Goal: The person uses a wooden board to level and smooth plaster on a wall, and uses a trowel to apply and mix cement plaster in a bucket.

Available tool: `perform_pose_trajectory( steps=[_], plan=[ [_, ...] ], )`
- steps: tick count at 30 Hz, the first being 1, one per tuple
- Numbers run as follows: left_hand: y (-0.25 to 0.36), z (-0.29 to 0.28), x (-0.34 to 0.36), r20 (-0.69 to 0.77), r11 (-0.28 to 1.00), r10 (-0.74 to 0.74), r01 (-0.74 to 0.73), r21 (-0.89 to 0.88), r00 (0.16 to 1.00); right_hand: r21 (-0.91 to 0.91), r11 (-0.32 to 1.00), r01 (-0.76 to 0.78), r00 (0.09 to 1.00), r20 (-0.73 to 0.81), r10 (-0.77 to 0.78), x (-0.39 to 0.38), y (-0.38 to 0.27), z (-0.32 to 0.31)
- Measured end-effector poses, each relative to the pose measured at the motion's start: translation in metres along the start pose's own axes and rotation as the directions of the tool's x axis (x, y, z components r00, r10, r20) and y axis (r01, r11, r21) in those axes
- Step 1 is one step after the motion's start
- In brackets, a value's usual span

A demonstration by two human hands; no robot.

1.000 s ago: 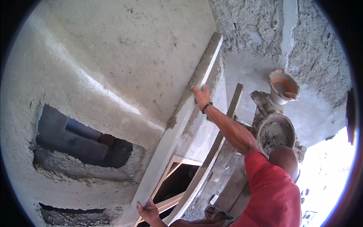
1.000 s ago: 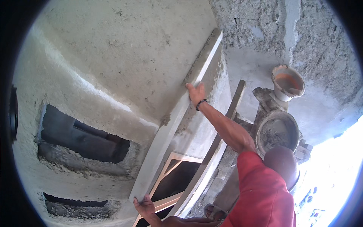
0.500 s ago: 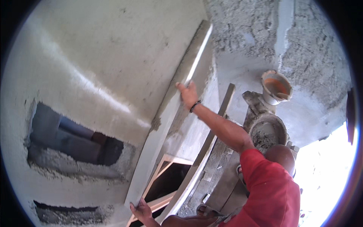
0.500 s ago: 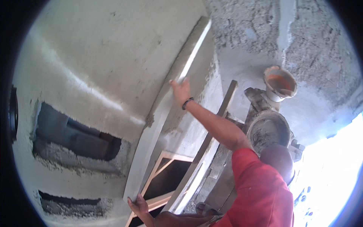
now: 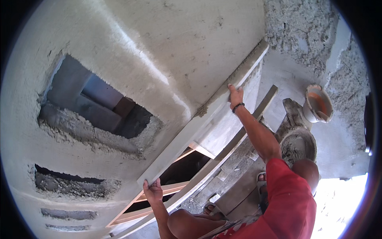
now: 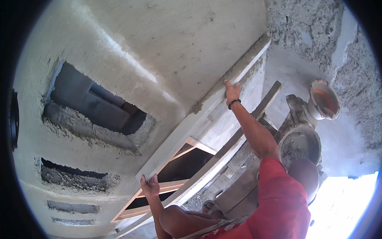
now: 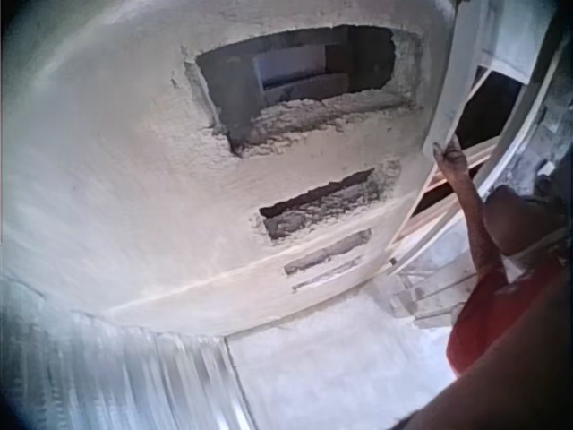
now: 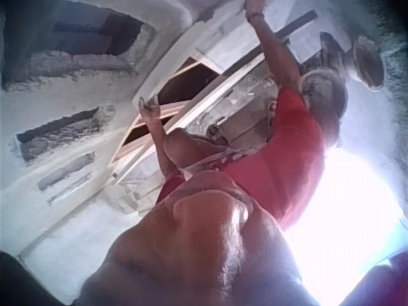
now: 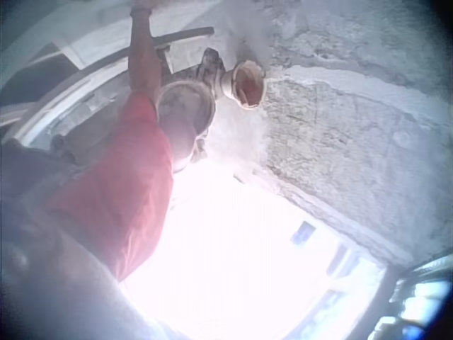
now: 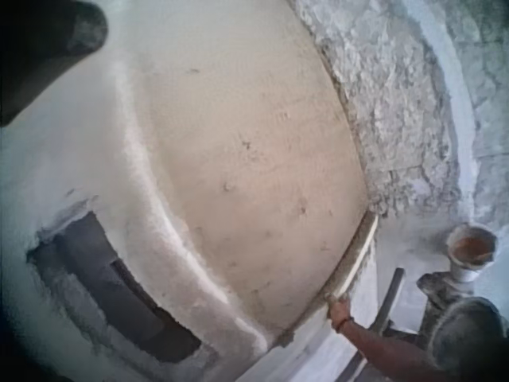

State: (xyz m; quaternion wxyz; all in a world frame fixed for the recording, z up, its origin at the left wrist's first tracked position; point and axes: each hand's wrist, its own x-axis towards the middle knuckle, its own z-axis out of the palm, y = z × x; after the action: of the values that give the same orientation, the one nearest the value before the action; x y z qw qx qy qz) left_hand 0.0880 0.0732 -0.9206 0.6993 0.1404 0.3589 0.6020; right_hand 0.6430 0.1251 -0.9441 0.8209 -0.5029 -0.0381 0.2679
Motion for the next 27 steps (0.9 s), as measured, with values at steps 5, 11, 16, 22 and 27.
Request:
perform_pose_trajectory(
  steps=[5, 11, 16, 22, 27],
  plan=[
    [0.021, -0.005, -0.009, -0.07, 0.999, 0.038, -0.041, -0.03, 0.997, -0.139, 0.974, 0.177, 0.98, -0.063, -0.187, -0.018, -0.004, 0.03],
    [0.054, -0.012, -0.015, -0.021, 0.997, 0.047, -0.048, -0.068, 0.999, -0.15, 0.915, 0.375, 0.913, -0.109, -0.392, -0.049, -0.035, 0.068],
    [0.081, -0.012, -0.023, 0.011, 0.995, 0.083, -0.083, -0.049, 0.996, -0.373, 0.869, 0.326, 0.941, 0.04, -0.335, -0.096, -0.08, 0.095],
    [0.092, -0.027, -0.021, 0.035, 0.993, 0.078, -0.075, -0.086, 0.996, -0.317, 0.877, 0.361, 0.931, 0.063, -0.361, -0.135, -0.099, 0.118],
    [0.079, -0.046, -0.026, 0.104, 0.989, 0.107, -0.096, -0.11, 0.989, 0.0, 0.947, 0.321, 0.911, 0.274, -0.309, -0.147, -0.121, 0.085]
  ],
)
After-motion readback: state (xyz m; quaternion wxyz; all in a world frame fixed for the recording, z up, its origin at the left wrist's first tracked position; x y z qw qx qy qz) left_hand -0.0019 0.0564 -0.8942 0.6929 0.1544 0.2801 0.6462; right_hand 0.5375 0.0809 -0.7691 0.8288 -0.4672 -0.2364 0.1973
